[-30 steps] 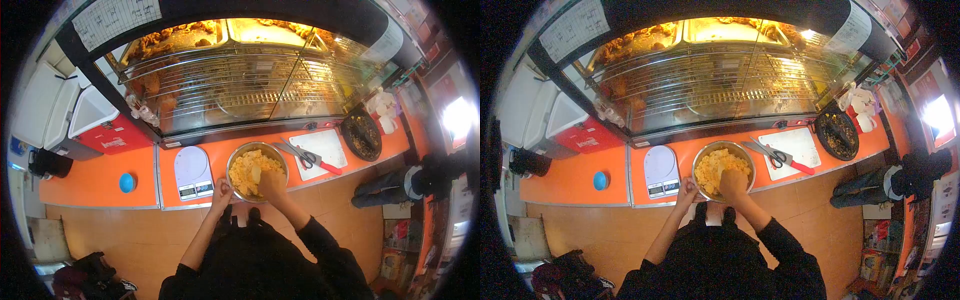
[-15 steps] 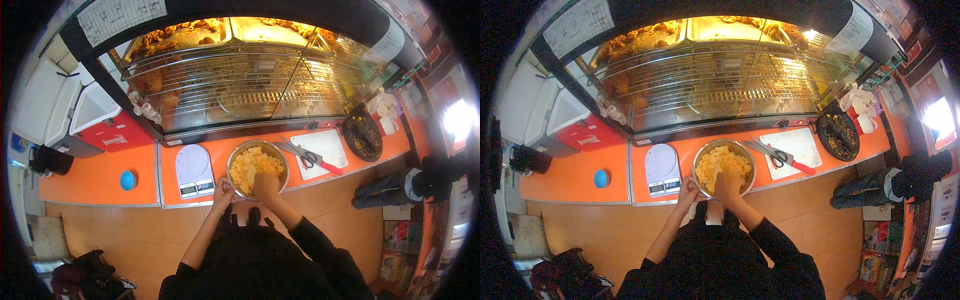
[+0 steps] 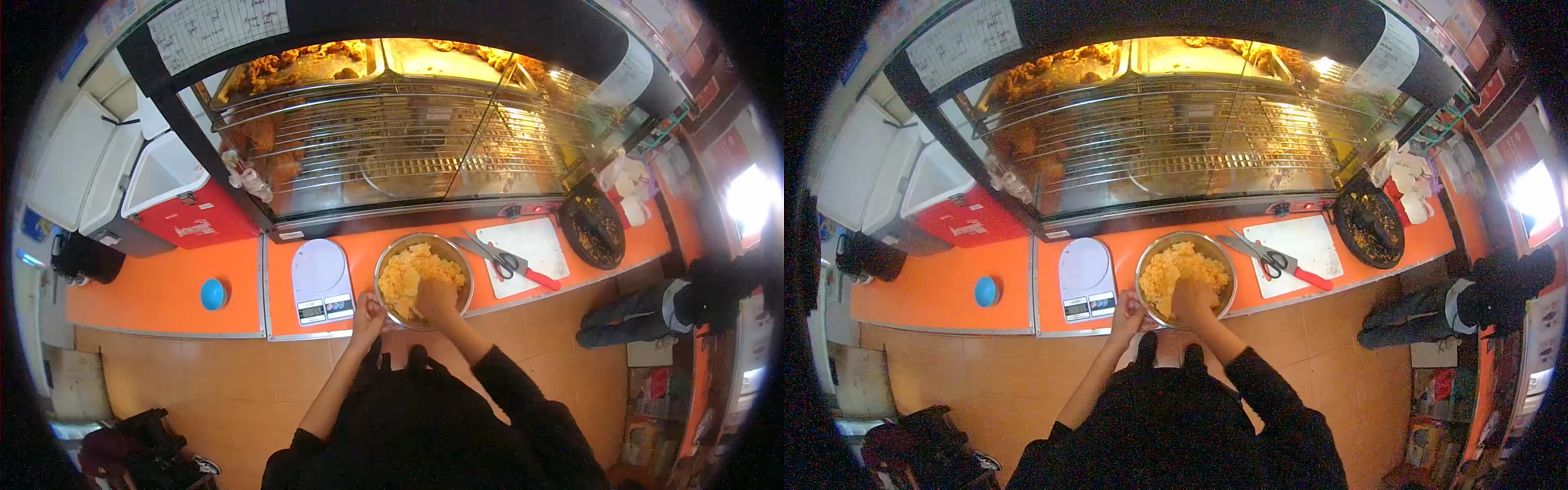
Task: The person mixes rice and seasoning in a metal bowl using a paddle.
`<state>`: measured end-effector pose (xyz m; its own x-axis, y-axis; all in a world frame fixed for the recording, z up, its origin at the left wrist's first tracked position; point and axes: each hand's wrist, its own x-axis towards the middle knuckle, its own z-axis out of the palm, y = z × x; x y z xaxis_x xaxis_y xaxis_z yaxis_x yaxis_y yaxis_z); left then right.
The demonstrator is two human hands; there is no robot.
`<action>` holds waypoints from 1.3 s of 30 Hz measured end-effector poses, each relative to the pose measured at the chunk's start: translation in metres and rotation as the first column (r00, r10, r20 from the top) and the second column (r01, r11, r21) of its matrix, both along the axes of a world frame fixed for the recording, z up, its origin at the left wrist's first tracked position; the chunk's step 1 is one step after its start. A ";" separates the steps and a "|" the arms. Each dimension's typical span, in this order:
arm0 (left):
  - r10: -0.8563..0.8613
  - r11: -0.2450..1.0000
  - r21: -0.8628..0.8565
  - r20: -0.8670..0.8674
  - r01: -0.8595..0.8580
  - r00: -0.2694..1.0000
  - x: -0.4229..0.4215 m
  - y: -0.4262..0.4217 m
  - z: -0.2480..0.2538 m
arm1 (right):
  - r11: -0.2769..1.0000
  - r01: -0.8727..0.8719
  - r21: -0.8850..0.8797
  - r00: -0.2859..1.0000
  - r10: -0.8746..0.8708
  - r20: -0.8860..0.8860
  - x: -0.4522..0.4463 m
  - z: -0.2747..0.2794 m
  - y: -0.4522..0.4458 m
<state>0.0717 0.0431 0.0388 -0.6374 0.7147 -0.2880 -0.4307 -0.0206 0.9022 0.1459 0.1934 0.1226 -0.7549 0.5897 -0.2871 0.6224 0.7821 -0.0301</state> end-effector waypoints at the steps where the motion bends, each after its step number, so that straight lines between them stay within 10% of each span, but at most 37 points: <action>1: 0.005 1.000 0.007 -0.005 -0.005 1.000 -0.001 0.002 0.003 | 1.000 -0.013 -0.020 0.997 0.014 0.072 0.004 0.019 0.011; 7: -0.009 1.000 -0.018 -0.130 0.007 0.991 -0.002 0.004 0.019 | 0.973 0.027 0.229 0.980 0.019 -0.199 0.017 0.002 0.051; 9: -0.031 0.999 -0.017 -0.123 0.029 0.992 -0.008 0.008 0.009 | 0.866 -0.321 0.383 0.937 0.348 -0.004 0.008 -0.019 0.060; 15: -0.041 0.999 -0.007 -0.093 0.041 0.995 -0.012 0.004 0.012 | 0.838 -0.357 0.413 0.861 0.466 -0.204 0.052 -0.046 0.022; 25: -0.005 1.000 -0.006 -0.017 0.005 1.000 -0.010 0.003 0.004 | 0.992 -0.091 -0.082 0.986 0.078 -0.146 0.067 0.051 0.033; 29: 0.002 1.000 -0.016 -0.036 -0.003 0.999 -0.011 0.005 0.004 | 0.959 -0.260 -0.110 0.964 0.251 -0.085 0.045 -0.023 0.034; 39: 0.039 0.994 -0.088 -0.202 -0.058 0.979 -0.007 0.011 0.021 | 0.997 -0.047 0.057 0.997 0.051 -0.060 -0.008 0.014 0.025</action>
